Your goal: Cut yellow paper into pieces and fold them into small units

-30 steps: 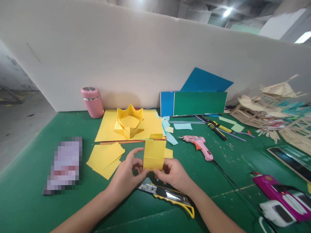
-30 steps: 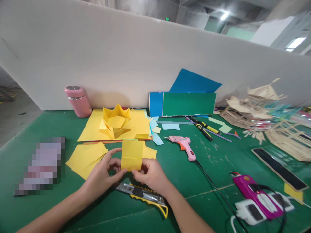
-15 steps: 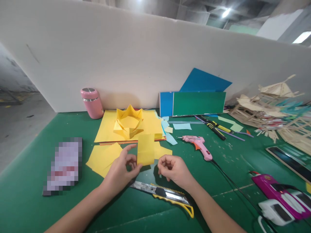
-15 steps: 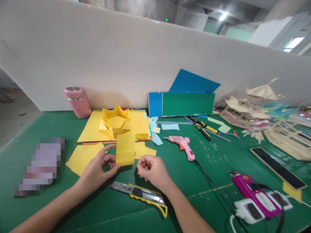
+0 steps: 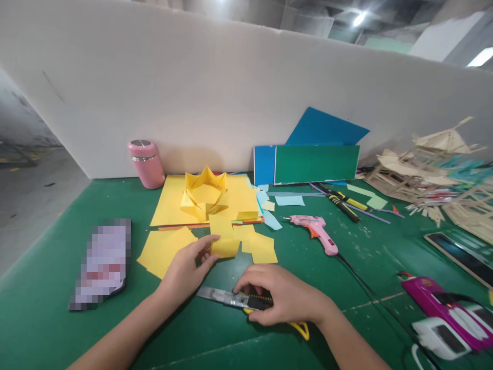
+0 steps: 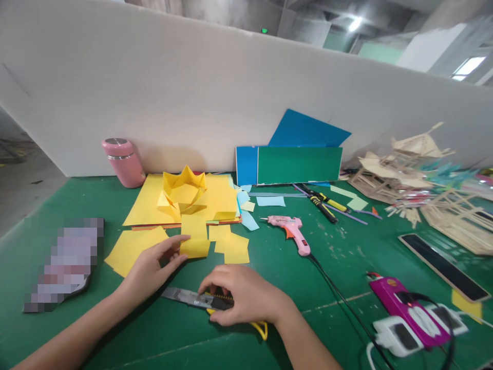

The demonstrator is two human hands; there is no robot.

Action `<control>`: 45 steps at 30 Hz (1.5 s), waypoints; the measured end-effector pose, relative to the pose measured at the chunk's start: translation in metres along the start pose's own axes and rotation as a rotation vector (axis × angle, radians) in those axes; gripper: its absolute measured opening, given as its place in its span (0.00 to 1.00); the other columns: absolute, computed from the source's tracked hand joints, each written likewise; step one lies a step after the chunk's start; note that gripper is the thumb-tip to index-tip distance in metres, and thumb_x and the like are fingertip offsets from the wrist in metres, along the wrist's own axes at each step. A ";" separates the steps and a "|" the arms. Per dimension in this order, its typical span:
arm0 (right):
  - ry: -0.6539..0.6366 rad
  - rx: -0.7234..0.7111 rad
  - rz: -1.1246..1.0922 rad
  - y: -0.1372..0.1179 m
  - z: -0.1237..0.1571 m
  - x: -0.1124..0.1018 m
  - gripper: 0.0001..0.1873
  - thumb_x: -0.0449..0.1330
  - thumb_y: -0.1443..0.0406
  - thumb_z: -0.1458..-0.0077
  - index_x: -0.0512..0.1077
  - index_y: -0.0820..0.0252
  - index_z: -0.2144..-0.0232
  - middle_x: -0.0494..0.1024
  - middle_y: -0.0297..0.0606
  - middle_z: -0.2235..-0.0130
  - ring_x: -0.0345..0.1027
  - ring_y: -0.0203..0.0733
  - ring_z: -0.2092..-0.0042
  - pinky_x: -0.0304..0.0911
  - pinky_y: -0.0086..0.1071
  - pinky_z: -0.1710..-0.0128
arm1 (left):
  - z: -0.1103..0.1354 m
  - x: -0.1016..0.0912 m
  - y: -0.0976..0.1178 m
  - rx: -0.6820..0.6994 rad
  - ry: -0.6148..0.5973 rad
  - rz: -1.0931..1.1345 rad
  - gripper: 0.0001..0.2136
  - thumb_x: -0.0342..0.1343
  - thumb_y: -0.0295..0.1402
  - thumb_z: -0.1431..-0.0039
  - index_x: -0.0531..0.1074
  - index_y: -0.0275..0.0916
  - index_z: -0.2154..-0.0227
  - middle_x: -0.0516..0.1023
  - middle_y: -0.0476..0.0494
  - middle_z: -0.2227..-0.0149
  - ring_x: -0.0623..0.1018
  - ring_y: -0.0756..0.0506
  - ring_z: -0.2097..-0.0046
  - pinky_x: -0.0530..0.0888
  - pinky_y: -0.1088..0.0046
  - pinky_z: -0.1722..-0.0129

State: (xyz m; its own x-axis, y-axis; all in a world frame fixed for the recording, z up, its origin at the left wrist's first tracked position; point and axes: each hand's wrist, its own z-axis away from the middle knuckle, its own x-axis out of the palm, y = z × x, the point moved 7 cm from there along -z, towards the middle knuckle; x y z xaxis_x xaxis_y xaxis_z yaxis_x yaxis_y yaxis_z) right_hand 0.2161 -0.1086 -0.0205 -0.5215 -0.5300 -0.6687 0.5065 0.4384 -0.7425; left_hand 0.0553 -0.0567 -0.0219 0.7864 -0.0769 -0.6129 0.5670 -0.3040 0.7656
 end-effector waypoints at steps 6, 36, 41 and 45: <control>0.251 -0.011 -0.072 0.008 0.004 -0.021 0.21 0.57 0.74 0.57 0.72 0.56 0.59 0.72 0.36 0.63 0.67 0.39 0.63 0.64 0.29 0.63 | 0.000 0.000 -0.001 0.050 0.005 -0.099 0.09 0.51 0.37 0.47 0.71 0.40 0.66 0.72 0.49 0.75 0.73 0.46 0.73 0.72 0.70 0.72; 0.219 0.039 0.451 0.012 0.004 -0.021 0.27 0.53 0.75 0.50 0.71 0.52 0.49 0.71 0.39 0.62 0.64 0.42 0.60 0.61 0.35 0.60 | 0.007 0.014 0.011 0.285 -0.156 -0.261 0.15 0.41 0.24 0.42 0.74 0.41 0.67 0.78 0.42 0.55 0.77 0.43 0.54 0.75 0.61 0.52; 0.197 0.024 0.470 0.012 0.003 -0.019 0.19 0.53 0.69 0.41 0.71 0.51 0.49 0.72 0.40 0.61 0.65 0.43 0.59 0.61 0.36 0.60 | 0.005 0.013 0.007 0.333 -0.185 -0.242 0.16 0.43 0.26 0.41 0.77 0.43 0.64 0.79 0.43 0.55 0.77 0.43 0.54 0.75 0.61 0.51; 0.186 0.002 0.504 0.012 0.002 -0.017 0.17 0.52 0.69 0.38 0.72 0.51 0.50 0.71 0.40 0.62 0.64 0.43 0.60 0.60 0.36 0.61 | 0.004 0.013 0.005 0.359 -0.226 -0.279 0.17 0.43 0.25 0.40 0.77 0.44 0.61 0.79 0.42 0.54 0.77 0.43 0.53 0.74 0.62 0.52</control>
State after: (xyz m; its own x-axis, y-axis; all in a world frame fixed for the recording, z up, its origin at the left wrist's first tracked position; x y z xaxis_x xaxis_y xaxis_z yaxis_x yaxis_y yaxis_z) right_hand 0.2327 -0.0957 -0.0180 -0.3259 -0.1167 -0.9382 0.7266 0.6039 -0.3275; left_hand 0.0676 -0.0633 -0.0271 0.5213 -0.1377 -0.8422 0.5970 -0.6464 0.4752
